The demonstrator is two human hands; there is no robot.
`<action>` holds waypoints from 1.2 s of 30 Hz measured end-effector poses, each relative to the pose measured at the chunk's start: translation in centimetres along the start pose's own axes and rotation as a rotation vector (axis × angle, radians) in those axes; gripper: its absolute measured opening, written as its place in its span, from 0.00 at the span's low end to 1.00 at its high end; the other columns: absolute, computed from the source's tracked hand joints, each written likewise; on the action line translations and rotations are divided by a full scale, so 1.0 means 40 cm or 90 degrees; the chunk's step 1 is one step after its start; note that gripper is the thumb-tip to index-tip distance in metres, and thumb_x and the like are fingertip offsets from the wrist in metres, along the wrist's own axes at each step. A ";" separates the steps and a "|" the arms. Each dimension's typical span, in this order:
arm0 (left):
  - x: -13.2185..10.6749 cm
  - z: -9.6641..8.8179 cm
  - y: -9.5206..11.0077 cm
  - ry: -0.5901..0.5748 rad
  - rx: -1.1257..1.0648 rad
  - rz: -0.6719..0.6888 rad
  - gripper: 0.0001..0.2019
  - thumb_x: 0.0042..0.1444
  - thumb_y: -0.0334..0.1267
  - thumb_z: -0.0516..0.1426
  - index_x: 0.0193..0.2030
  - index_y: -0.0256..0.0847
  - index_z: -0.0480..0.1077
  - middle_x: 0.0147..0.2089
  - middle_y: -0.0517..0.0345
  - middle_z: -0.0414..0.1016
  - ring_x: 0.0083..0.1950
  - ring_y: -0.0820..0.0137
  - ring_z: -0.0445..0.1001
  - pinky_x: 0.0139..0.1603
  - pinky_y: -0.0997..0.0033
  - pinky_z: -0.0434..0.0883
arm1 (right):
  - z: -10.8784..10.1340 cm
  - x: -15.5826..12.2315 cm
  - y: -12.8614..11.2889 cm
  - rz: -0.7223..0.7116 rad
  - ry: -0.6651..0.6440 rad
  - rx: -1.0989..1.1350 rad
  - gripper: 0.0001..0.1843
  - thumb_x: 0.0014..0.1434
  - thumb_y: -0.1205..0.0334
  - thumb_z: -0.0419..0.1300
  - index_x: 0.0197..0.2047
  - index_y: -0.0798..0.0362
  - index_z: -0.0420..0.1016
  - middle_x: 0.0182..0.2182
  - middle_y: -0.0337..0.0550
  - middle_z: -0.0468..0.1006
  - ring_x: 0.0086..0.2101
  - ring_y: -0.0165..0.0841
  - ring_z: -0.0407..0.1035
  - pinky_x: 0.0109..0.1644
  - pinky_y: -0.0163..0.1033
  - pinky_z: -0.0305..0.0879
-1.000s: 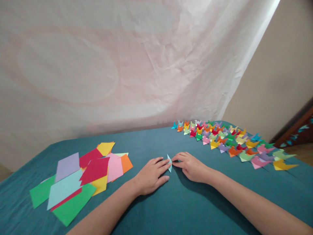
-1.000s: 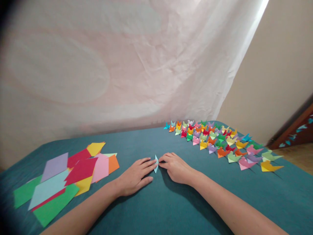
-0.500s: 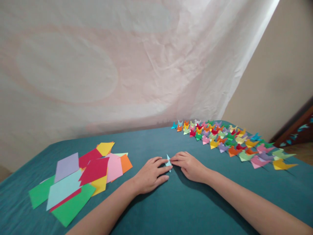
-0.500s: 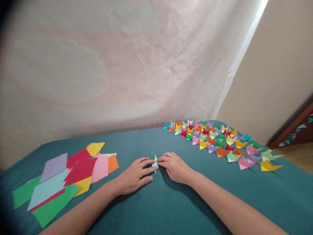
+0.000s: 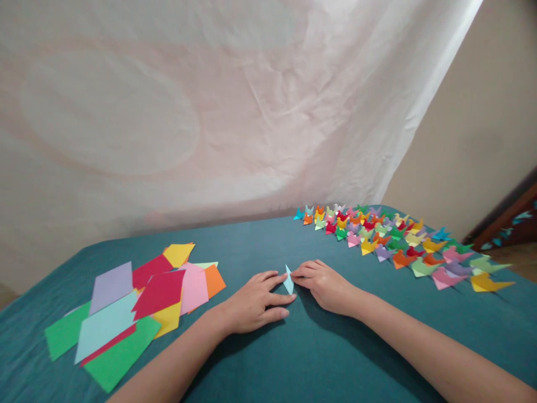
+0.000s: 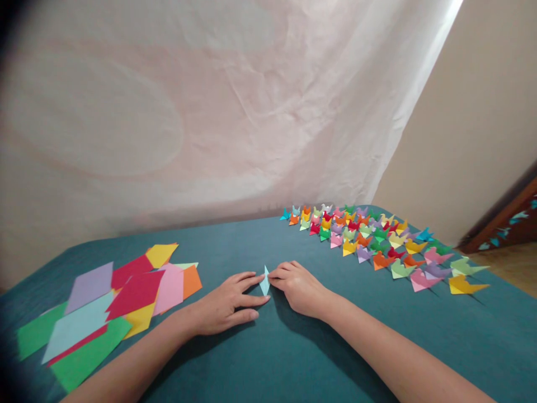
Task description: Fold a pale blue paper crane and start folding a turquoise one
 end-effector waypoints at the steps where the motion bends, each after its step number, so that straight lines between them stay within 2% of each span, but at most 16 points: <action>1: -0.001 0.000 0.000 -0.002 -0.006 0.001 0.19 0.62 0.49 0.49 0.59 0.55 0.62 0.68 0.57 0.50 0.66 0.54 0.51 0.63 0.48 0.54 | -0.001 -0.001 0.000 -0.002 0.002 0.000 0.19 0.60 0.73 0.49 0.50 0.54 0.72 0.48 0.48 0.74 0.47 0.36 0.64 0.50 0.44 0.57; 4: -0.003 -0.003 -0.005 0.012 -0.031 0.004 0.19 0.62 0.47 0.49 0.59 0.54 0.63 0.68 0.57 0.50 0.66 0.56 0.51 0.63 0.50 0.53 | -0.003 -0.005 -0.002 -0.012 0.010 0.000 0.20 0.59 0.74 0.49 0.51 0.53 0.72 0.48 0.48 0.75 0.47 0.36 0.64 0.51 0.44 0.57; 7: -0.003 -0.005 -0.019 0.039 -0.076 0.001 0.19 0.63 0.44 0.49 0.61 0.51 0.60 0.66 0.56 0.54 0.66 0.60 0.54 0.64 0.54 0.54 | -0.004 -0.007 -0.003 -0.023 0.019 0.000 0.20 0.58 0.74 0.49 0.51 0.53 0.73 0.48 0.48 0.75 0.47 0.36 0.65 0.51 0.45 0.58; 11: 0.000 -0.008 -0.053 0.100 -0.129 -0.043 0.22 0.64 0.42 0.47 0.64 0.47 0.54 0.63 0.55 0.61 0.63 0.65 0.59 0.62 0.60 0.58 | -0.006 -0.005 -0.001 -0.030 0.039 -0.001 0.21 0.56 0.75 0.49 0.49 0.54 0.74 0.47 0.50 0.76 0.45 0.36 0.66 0.50 0.45 0.59; 14: 0.003 -0.007 -0.067 0.126 -0.129 -0.071 0.21 0.64 0.42 0.47 0.63 0.46 0.56 0.61 0.54 0.63 0.61 0.65 0.61 0.62 0.60 0.60 | -0.006 -0.004 0.001 -0.037 0.050 0.010 0.21 0.55 0.75 0.49 0.49 0.55 0.74 0.47 0.50 0.76 0.45 0.36 0.66 0.50 0.45 0.60; 21: 0.009 0.000 -0.054 0.094 -0.093 -0.049 0.17 0.64 0.40 0.47 0.57 0.46 0.64 0.61 0.58 0.64 0.63 0.66 0.59 0.63 0.59 0.57 | -0.006 -0.003 0.011 -0.042 0.053 0.036 0.24 0.51 0.77 0.49 0.49 0.54 0.74 0.48 0.48 0.75 0.44 0.36 0.67 0.50 0.46 0.60; 27: 0.011 -0.004 -0.054 0.090 -0.081 -0.049 0.17 0.64 0.39 0.46 0.58 0.47 0.64 0.62 0.57 0.63 0.63 0.64 0.59 0.63 0.56 0.57 | -0.015 -0.001 0.015 -0.058 0.054 0.054 0.25 0.49 0.76 0.49 0.49 0.54 0.74 0.46 0.48 0.76 0.43 0.36 0.68 0.49 0.47 0.62; 36: 0.014 0.002 -0.058 0.080 -0.084 -0.061 0.16 0.65 0.39 0.46 0.57 0.47 0.64 0.62 0.59 0.63 0.63 0.67 0.59 0.63 0.60 0.56 | -0.005 -0.004 0.014 -0.069 0.046 0.041 0.23 0.51 0.75 0.49 0.49 0.55 0.74 0.48 0.50 0.75 0.45 0.38 0.67 0.50 0.49 0.61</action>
Point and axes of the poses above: each hand's wrist, its own x-axis towards the middle knuckle, its own z-axis out of the palm, y = z × x, the point moved 9 cm from there along x, towards the middle knuckle
